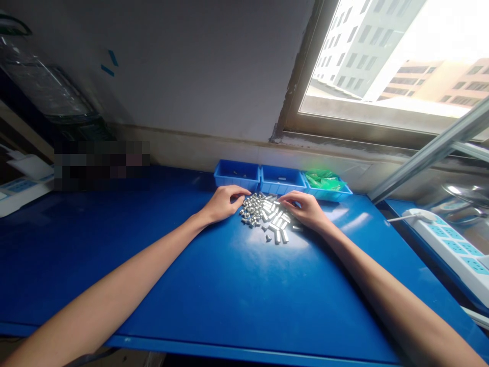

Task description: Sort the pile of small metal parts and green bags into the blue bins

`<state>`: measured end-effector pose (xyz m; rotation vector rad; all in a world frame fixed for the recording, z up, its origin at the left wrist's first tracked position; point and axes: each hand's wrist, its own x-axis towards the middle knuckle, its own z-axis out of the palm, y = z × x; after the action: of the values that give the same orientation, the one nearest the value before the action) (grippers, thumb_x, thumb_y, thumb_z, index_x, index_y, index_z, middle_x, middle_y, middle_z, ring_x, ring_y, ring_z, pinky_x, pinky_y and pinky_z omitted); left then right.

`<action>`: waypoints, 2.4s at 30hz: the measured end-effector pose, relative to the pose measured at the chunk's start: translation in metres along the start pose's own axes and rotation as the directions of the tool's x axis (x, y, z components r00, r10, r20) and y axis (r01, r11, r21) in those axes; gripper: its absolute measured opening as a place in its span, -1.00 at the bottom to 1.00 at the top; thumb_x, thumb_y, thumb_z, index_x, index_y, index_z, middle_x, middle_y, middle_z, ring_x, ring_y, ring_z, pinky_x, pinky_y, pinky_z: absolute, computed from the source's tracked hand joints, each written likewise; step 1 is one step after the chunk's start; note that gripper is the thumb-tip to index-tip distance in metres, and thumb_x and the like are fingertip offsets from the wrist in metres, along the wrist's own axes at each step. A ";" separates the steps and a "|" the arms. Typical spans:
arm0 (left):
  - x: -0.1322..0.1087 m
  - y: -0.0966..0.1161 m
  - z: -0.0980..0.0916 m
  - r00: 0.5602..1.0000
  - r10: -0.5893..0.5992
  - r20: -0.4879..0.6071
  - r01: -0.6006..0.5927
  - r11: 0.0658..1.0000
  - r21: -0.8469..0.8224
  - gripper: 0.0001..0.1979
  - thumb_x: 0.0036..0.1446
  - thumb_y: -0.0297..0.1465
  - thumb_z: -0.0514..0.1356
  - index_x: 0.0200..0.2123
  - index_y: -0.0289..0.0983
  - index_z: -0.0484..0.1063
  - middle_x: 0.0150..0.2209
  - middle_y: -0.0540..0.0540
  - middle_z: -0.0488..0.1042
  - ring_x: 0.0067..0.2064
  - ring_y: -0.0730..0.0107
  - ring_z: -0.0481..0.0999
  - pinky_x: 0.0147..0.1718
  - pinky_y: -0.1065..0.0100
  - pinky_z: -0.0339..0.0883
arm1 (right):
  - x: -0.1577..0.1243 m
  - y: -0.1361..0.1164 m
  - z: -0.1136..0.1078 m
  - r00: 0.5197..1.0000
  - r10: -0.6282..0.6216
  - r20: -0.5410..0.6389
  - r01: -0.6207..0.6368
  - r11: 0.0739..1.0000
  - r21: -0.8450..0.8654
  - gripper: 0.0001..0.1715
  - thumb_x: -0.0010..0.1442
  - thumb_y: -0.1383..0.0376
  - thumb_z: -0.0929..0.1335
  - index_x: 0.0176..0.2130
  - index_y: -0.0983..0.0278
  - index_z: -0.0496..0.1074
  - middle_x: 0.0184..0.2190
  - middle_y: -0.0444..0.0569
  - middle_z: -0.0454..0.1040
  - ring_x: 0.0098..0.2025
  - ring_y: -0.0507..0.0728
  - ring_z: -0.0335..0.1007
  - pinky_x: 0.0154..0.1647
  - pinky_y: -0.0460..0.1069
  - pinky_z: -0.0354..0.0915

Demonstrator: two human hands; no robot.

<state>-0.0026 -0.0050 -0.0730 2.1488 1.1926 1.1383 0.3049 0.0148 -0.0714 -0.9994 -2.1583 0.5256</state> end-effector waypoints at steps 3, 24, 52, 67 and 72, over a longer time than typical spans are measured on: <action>0.000 -0.001 0.001 1.000 0.010 0.007 -0.010 1.000 0.017 -0.71 0.28 -0.33 0.21 -0.07 -0.21 0.71 -0.02 -0.14 0.71 0.01 0.08 0.68 0.04 0.17 0.54 | 0.000 -0.002 0.002 0.997 -0.062 -0.037 0.061 0.998 -0.030 -0.75 0.34 0.19 0.39 -0.22 0.20 0.68 -0.21 0.05 0.71 -0.20 0.19 0.63 -0.12 0.07 0.49; -0.001 -0.002 0.000 0.991 0.090 0.095 -0.099 0.991 0.091 -0.66 0.35 -0.30 0.14 0.04 -0.18 0.67 0.07 -0.15 0.67 0.14 0.00 0.58 0.22 0.03 0.40 | 0.011 -0.015 0.009 0.992 0.124 0.018 -0.122 0.989 -0.087 -0.76 0.20 0.41 0.43 -0.16 0.21 0.69 -0.26 -0.02 0.72 -0.22 0.15 0.65 -0.13 0.02 0.52; -0.003 -0.003 0.005 0.985 0.057 0.162 -0.077 0.990 0.120 -0.53 0.48 -0.13 0.04 0.16 -0.23 0.62 0.25 -0.23 0.53 0.30 -0.01 0.47 0.36 0.04 0.28 | 0.017 -0.023 0.013 0.982 0.118 -0.144 -0.093 0.981 0.173 -0.87 0.24 0.26 0.47 -0.25 0.19 0.69 -0.18 0.03 0.70 -0.10 0.23 0.64 -0.13 0.08 0.60; 0.000 -0.013 0.006 0.999 -0.012 -0.033 0.018 0.977 0.212 -0.67 0.32 -0.37 0.15 -0.05 -0.27 0.71 -0.08 -0.20 0.61 -0.11 0.17 0.60 0.04 0.18 0.51 | 0.025 -0.013 0.001 0.893 0.307 -0.329 -0.123 0.871 0.476 -0.44 0.07 0.10 0.61 0.03 0.26 0.66 0.13 0.11 0.64 0.19 0.35 0.59 0.33 0.23 0.46; 0.001 -0.017 0.003 0.995 -0.053 -0.080 0.068 0.977 0.204 -0.75 0.27 -0.40 0.23 -0.13 -0.27 0.73 -0.18 -0.17 0.65 -0.27 0.26 0.60 -0.13 0.24 0.53 | 0.016 -0.017 0.001 0.936 0.167 -0.311 -0.084 0.961 0.262 -0.77 0.22 0.18 0.48 -0.16 0.22 0.69 -0.18 0.02 0.73 -0.20 0.21 0.68 -0.11 0.11 0.58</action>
<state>-0.0078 0.0045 -0.0859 2.2194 1.4570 1.1205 0.2884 0.0170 -0.0547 -1.0122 -1.6944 0.6207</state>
